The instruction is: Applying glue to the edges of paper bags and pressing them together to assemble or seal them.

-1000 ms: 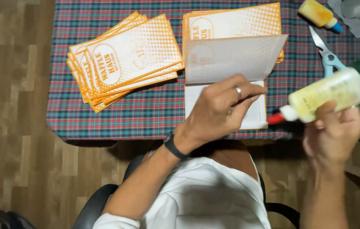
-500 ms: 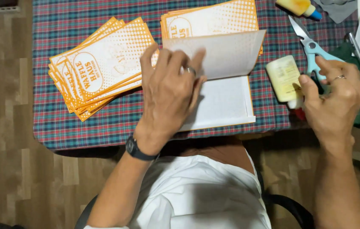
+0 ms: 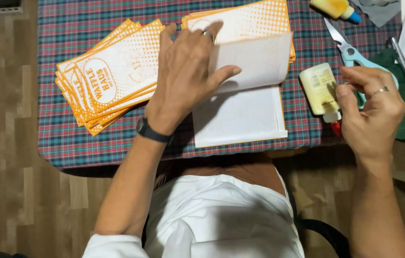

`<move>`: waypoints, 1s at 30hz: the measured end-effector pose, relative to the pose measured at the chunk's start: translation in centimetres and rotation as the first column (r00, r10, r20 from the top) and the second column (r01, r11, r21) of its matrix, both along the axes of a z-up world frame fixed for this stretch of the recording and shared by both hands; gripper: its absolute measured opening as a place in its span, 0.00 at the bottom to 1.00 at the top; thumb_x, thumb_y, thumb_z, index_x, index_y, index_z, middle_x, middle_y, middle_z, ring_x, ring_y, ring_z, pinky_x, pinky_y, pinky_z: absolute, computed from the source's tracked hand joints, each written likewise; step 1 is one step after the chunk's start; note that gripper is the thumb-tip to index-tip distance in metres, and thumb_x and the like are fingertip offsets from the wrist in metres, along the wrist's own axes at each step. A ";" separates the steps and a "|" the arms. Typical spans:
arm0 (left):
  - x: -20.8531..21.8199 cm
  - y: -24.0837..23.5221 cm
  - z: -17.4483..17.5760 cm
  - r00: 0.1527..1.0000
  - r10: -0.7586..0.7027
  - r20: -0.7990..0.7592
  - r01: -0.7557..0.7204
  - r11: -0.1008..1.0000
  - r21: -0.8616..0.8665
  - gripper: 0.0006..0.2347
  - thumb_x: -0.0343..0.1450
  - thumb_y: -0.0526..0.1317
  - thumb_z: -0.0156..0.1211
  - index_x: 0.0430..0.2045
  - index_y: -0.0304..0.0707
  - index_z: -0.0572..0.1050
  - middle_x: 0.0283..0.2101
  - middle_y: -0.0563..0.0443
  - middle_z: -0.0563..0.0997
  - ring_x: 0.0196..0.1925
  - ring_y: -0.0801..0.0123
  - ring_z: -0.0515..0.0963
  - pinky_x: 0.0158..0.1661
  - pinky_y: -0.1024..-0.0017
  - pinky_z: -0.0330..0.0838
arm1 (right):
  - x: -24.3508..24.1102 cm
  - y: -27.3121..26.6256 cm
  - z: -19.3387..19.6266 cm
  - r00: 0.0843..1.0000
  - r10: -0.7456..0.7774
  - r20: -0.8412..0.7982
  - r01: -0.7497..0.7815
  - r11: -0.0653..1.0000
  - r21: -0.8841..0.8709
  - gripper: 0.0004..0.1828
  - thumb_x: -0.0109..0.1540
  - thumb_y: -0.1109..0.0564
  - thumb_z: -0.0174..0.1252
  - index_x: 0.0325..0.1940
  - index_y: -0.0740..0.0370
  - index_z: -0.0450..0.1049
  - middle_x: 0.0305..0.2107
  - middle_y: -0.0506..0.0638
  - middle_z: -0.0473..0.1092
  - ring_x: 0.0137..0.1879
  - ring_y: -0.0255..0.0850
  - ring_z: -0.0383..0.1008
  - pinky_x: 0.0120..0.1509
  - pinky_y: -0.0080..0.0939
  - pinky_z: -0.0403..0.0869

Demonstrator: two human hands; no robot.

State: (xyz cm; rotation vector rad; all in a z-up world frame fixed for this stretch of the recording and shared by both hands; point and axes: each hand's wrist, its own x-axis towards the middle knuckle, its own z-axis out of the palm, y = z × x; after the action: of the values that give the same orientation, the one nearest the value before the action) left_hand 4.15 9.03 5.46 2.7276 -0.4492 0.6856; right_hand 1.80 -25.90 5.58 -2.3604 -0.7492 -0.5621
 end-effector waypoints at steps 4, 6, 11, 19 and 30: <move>-5.4 -1.5 1.4 0.983 -0.084 0.164 0.101 0.990 -0.095 0.17 0.74 0.49 0.65 0.46 0.32 0.80 0.36 0.45 0.76 0.37 0.50 0.74 0.45 0.55 0.63 | -0.7 -0.3 0.0 0.998 0.024 -0.057 -0.016 0.990 0.141 0.10 0.76 0.80 0.54 0.62 0.90 0.74 0.56 0.78 0.68 0.63 0.64 0.72 0.68 0.56 0.75; -8.1 -2.4 2.0 0.961 -0.155 0.227 0.198 0.964 -0.177 0.12 0.78 0.44 0.60 0.45 0.32 0.76 0.39 0.43 0.78 0.39 0.52 0.75 0.45 0.54 0.66 | -0.9 -0.2 0.6 0.996 0.080 -0.026 -0.077 0.990 0.119 0.09 0.80 0.80 0.51 0.64 0.94 0.71 0.55 0.81 0.67 0.63 0.68 0.71 0.71 0.61 0.77; -12.2 -3.6 0.8 0.960 -0.205 0.190 0.242 0.950 -0.197 0.11 0.77 0.42 0.59 0.38 0.30 0.78 0.43 0.40 0.80 0.45 0.49 0.79 0.49 0.52 0.70 | -2.2 0.3 0.3 0.995 0.082 0.056 -0.087 0.991 0.099 0.11 0.81 0.69 0.54 0.58 0.88 0.74 0.52 0.79 0.72 0.61 0.68 0.75 0.68 0.61 0.73; -14.5 -3.1 -2.6 0.961 -0.220 0.169 0.254 0.943 -0.214 0.06 0.75 0.31 0.64 0.43 0.26 0.76 0.49 0.33 0.81 0.52 0.40 0.82 0.50 0.50 0.75 | -3.7 2.7 -0.6 0.898 0.434 0.069 -0.435 0.900 0.005 0.11 0.61 0.73 0.66 0.48 0.77 0.77 0.48 0.73 0.75 0.56 0.65 0.79 0.66 0.58 0.80; -15.2 -2.9 -4.4 0.974 -0.211 0.080 0.224 0.948 -0.226 0.06 0.75 0.23 0.55 0.42 0.22 0.78 0.50 0.33 0.82 0.55 0.36 0.80 0.50 0.48 0.74 | -3.7 2.5 -2.3 0.848 0.527 -0.057 -0.530 0.846 -0.065 0.15 0.62 0.74 0.62 0.54 0.77 0.74 0.53 0.68 0.73 0.64 0.67 0.75 0.66 0.59 0.78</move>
State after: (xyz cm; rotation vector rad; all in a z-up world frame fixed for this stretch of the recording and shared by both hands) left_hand -11.01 6.10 1.10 2.3989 -0.6295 0.7062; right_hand -1.92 -23.40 3.28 -2.0846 -1.3644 -0.2484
